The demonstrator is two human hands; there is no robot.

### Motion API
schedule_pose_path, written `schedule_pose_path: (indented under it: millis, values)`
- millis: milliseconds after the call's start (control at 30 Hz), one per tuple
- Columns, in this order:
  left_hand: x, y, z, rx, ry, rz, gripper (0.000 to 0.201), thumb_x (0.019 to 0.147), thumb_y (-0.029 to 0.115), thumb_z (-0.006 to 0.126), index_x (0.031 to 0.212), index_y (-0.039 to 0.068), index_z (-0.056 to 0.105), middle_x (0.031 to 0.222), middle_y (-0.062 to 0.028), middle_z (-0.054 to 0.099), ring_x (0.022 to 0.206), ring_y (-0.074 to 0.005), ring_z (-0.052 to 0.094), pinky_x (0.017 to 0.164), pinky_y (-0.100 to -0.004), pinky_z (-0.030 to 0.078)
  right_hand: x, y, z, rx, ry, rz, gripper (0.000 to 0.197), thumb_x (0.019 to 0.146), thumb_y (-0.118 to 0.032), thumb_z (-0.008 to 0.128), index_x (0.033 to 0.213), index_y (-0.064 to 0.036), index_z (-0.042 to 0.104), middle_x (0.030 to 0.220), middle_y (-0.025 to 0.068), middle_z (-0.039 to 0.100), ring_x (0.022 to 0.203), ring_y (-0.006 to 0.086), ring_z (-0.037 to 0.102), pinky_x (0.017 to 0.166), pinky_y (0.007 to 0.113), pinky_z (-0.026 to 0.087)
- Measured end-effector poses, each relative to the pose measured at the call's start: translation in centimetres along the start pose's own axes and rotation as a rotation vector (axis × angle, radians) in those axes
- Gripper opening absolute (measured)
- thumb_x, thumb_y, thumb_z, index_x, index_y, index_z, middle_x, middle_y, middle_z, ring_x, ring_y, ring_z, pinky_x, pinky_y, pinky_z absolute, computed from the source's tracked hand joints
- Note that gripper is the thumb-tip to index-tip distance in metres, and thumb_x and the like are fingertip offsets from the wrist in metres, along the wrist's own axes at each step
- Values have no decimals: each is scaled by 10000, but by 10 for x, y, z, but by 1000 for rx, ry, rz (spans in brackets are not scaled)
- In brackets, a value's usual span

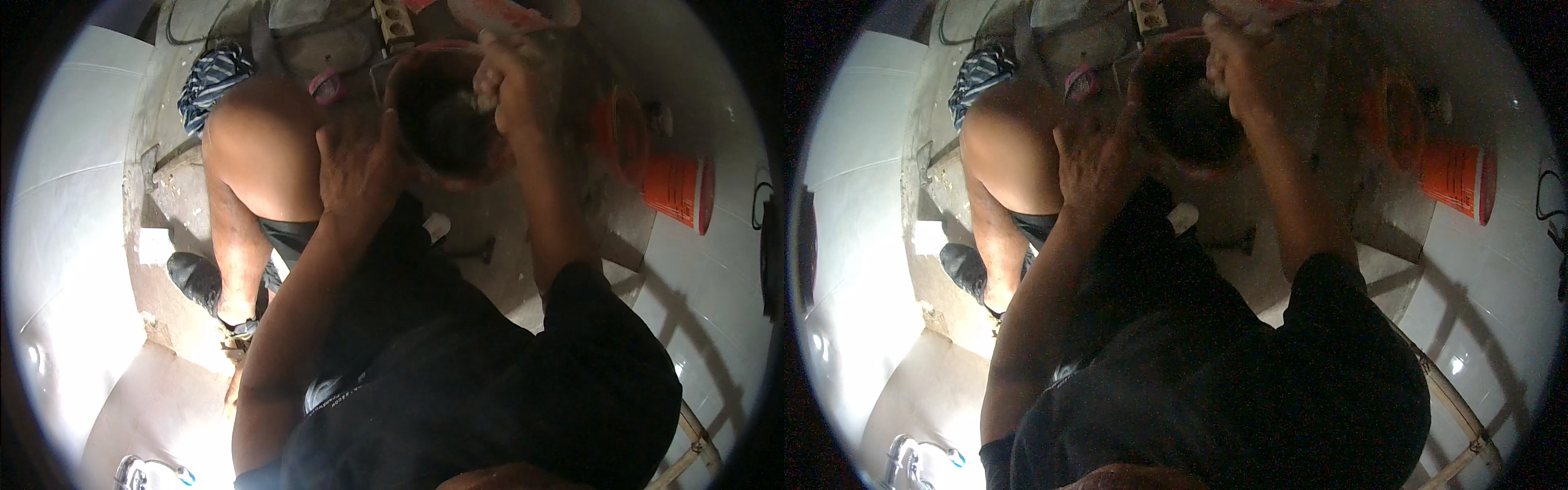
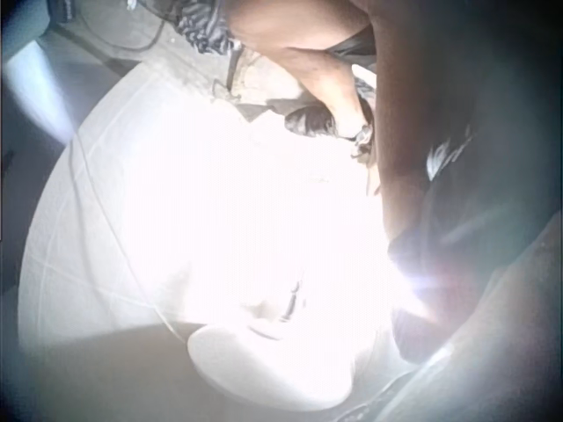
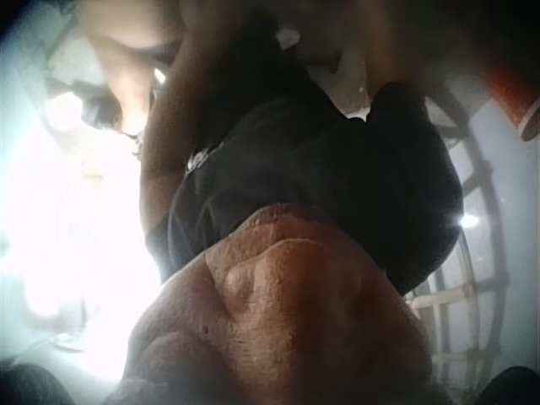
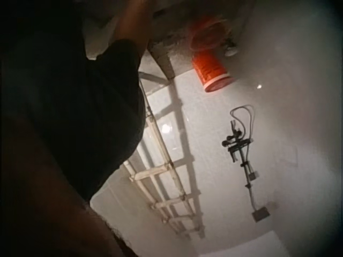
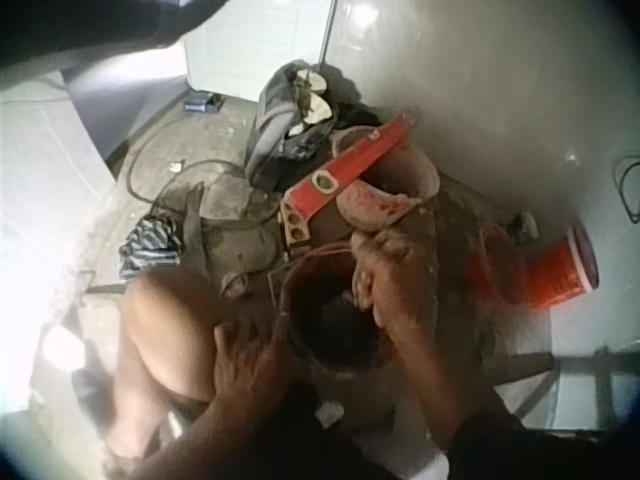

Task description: The person is sitting on the floor in a bathroom, applying mortar to the back of a tile using a trowel and then placing it onto the floor. They use a hammer to tap the tile into place and check its alignment.

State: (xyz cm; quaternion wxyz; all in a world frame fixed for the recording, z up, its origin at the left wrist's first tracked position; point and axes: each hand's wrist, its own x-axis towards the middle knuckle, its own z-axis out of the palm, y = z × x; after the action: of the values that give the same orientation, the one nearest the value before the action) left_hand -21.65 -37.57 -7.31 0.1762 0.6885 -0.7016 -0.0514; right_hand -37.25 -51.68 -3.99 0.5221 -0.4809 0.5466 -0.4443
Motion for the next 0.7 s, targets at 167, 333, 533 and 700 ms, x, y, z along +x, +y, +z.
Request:
schedule_pose_path:
  millis: [167,333,533,700]
  values:
    - [2,-2,5,63,-5,-16,698,859,282,697,1481,46,483,939,-142,726,994,-280,666,928,-453,366,-6,8,8,-90,-220,-58,308,952,-220,692,725,-69,551,577,1,470,505,122,482,476,297,366]
    - [-5,-2,9,-6,33,11,752,841,292,709,1499,29,459,939,-146,724,951,-279,663,914,-449,378,5,8,1,-77,-118,-14,227,942,-171,705,789,-49,590,579,4,490,518,130,505,480,298,378]
    - [-3,-1,9,-23,-22,-18,775,847,306,717,1506,17,431,943,-145,731,1013,-281,671,953,-447,357,14,19,10,19,16,-145,226,939,-176,725,807,-56,586,602,8,515,537,123,527,488,292,399]
    - [-6,-3,10,-7,-14,-7,717,878,274,676,1501,12,434,957,-167,735,1046,-297,659,985,-444,330,0,-5,8,-23,-40,-116,285,931,-170,739,760,-77,532,614,18,538,522,115,514,453,295,381]
